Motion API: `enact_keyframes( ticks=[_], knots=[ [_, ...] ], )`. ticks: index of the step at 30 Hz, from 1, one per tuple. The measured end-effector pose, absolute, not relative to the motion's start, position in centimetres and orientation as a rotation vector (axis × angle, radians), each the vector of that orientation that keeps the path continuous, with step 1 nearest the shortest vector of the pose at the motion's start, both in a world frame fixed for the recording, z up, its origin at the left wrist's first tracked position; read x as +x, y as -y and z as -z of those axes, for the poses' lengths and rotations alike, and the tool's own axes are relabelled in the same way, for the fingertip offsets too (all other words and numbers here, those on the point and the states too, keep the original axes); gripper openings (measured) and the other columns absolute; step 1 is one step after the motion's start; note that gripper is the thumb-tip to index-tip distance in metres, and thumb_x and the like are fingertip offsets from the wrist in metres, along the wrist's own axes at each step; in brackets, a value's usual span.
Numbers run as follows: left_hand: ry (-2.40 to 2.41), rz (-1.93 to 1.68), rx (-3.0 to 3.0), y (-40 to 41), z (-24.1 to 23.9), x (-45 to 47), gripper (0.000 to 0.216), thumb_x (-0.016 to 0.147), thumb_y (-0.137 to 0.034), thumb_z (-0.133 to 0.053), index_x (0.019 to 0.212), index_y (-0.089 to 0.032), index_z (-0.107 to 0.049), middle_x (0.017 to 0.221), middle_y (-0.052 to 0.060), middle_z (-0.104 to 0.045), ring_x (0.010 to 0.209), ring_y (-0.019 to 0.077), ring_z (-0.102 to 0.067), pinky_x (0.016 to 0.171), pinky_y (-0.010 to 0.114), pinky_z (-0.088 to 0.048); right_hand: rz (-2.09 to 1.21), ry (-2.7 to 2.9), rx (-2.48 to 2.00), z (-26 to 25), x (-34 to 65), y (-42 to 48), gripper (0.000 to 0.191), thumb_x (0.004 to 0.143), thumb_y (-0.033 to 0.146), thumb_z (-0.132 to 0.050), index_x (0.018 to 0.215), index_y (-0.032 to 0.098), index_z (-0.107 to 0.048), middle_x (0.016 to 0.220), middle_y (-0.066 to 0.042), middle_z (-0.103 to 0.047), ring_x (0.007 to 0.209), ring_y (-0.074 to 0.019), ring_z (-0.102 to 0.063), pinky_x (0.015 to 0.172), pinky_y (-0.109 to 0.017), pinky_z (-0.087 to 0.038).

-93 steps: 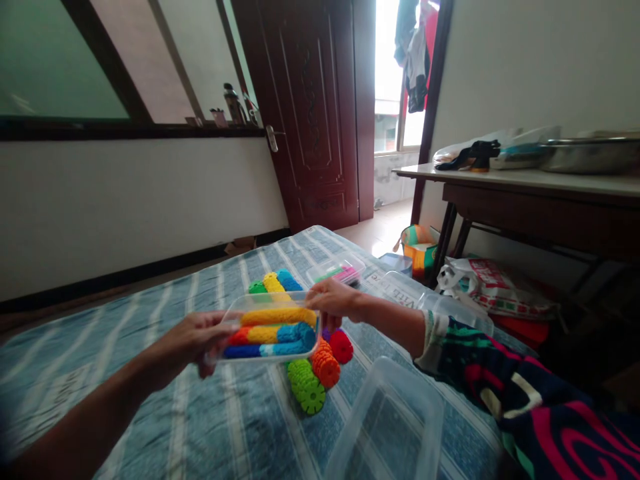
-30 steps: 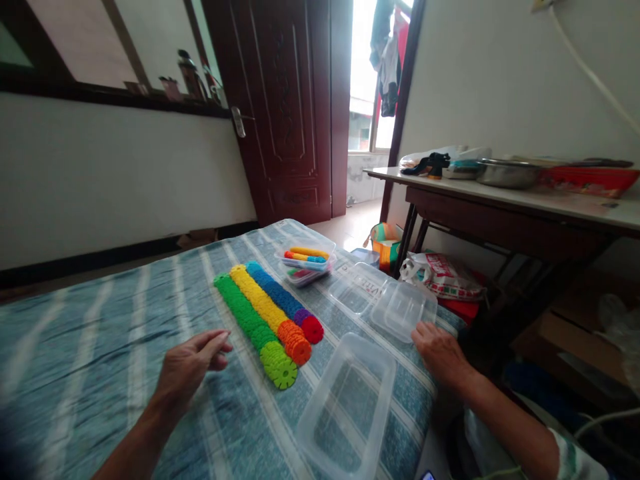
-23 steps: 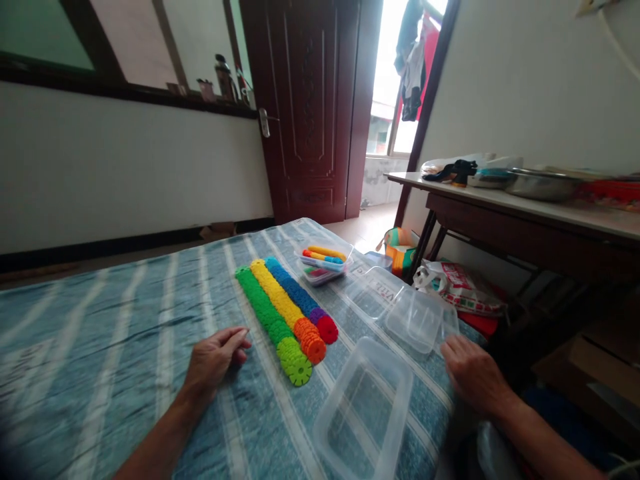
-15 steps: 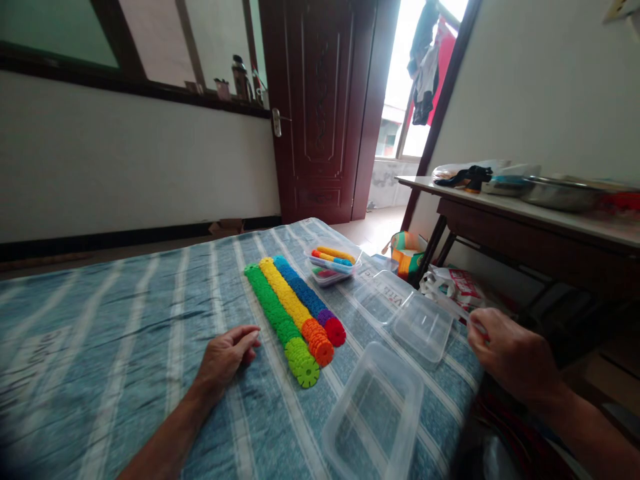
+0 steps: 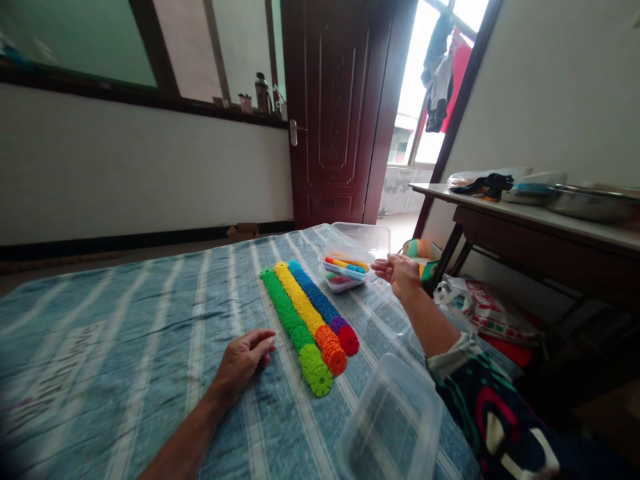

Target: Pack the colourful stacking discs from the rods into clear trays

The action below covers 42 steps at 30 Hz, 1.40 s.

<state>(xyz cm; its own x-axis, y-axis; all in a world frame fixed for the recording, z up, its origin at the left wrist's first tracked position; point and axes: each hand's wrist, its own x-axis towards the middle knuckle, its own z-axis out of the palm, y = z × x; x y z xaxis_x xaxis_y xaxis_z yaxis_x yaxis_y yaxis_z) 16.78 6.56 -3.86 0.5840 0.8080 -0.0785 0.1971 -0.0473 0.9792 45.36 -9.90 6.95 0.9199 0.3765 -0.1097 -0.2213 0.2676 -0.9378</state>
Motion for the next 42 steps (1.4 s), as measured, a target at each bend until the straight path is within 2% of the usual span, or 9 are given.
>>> enact_keyframes(
  ticks=[9, 22, 29, 37, 42],
  knots=[
    [-0.850, -0.600, 1.569, -6.5, 3.6, 16.7, 0.034, 0.061, -0.042, -0.064, 0.083, -0.016, -0.067, 0.060, -0.001, -0.063, 0.047, 0.0128, -0.055, 0.048, 0.024, -0.043, -0.472, 0.075, -1.266, -4.8, 45.6, 6.2, 0.018, 0.090, 0.005, -0.044, 0.079, 0.019, -0.042, 0.059, -0.001, -0.063, 0.060, -0.0141, -0.070, 0.052, -0.019, -0.055],
    [-0.821, -0.611, 1.576, -6.7, 4.4, 16.8, 0.035, 0.063, -0.039, -0.063, 0.086, -0.013, -0.066, 0.060, -0.001, -0.063, 0.046, 0.0117, -0.053, 0.046, 0.023, -0.041, -0.459, 0.119, -1.380, -4.2, 45.0, 6.0, 0.013, 0.086, 0.004, -0.053, 0.082, 0.015, -0.046, 0.059, -0.003, -0.065, 0.058, -0.0172, -0.070, 0.048, -0.021, -0.055],
    [-0.812, -0.619, 1.589, -6.7, 4.2, 16.8, 0.033, 0.063, -0.040, -0.063, 0.084, -0.015, -0.066, 0.059, -0.001, -0.062, 0.045, 0.0120, -0.053, 0.045, 0.023, -0.041, -0.418, 0.167, -1.570, -4.8, 45.0, 6.5, 0.008, 0.086, 0.009, -0.055, 0.089, 0.014, -0.050, 0.050, 0.001, -0.060, 0.039, -0.0145, -0.060, 0.034, -0.019, -0.044],
    [-0.835, -0.608, 1.612, -6.4, 3.8, 16.7, 0.034, 0.063, -0.040, -0.062, 0.085, -0.014, -0.067, 0.060, -0.001, -0.063, 0.047, 0.0124, -0.054, 0.046, 0.023, -0.042, -0.364, 0.199, -1.729, -4.6, 44.9, 6.9, 0.030, 0.086, 0.016, -0.058, 0.114, 0.010, -0.048, 0.048, 0.004, -0.057, 0.036, -0.0135, -0.055, 0.032, -0.018, -0.038],
    [-0.828, -0.596, 1.610, -6.8, 4.1, 16.9, 0.037, 0.063, -0.041, -0.063, 0.087, -0.014, -0.066, 0.062, -0.001, -0.064, 0.048, 0.0121, -0.054, 0.047, 0.023, -0.043, -0.291, 0.298, -1.776, -5.4, 44.4, 8.4, 0.024, 0.086, 0.016, -0.056, 0.109, 0.012, -0.054, 0.047, 0.006, -0.054, 0.033, -0.0102, -0.052, 0.031, -0.017, -0.035]
  ],
)
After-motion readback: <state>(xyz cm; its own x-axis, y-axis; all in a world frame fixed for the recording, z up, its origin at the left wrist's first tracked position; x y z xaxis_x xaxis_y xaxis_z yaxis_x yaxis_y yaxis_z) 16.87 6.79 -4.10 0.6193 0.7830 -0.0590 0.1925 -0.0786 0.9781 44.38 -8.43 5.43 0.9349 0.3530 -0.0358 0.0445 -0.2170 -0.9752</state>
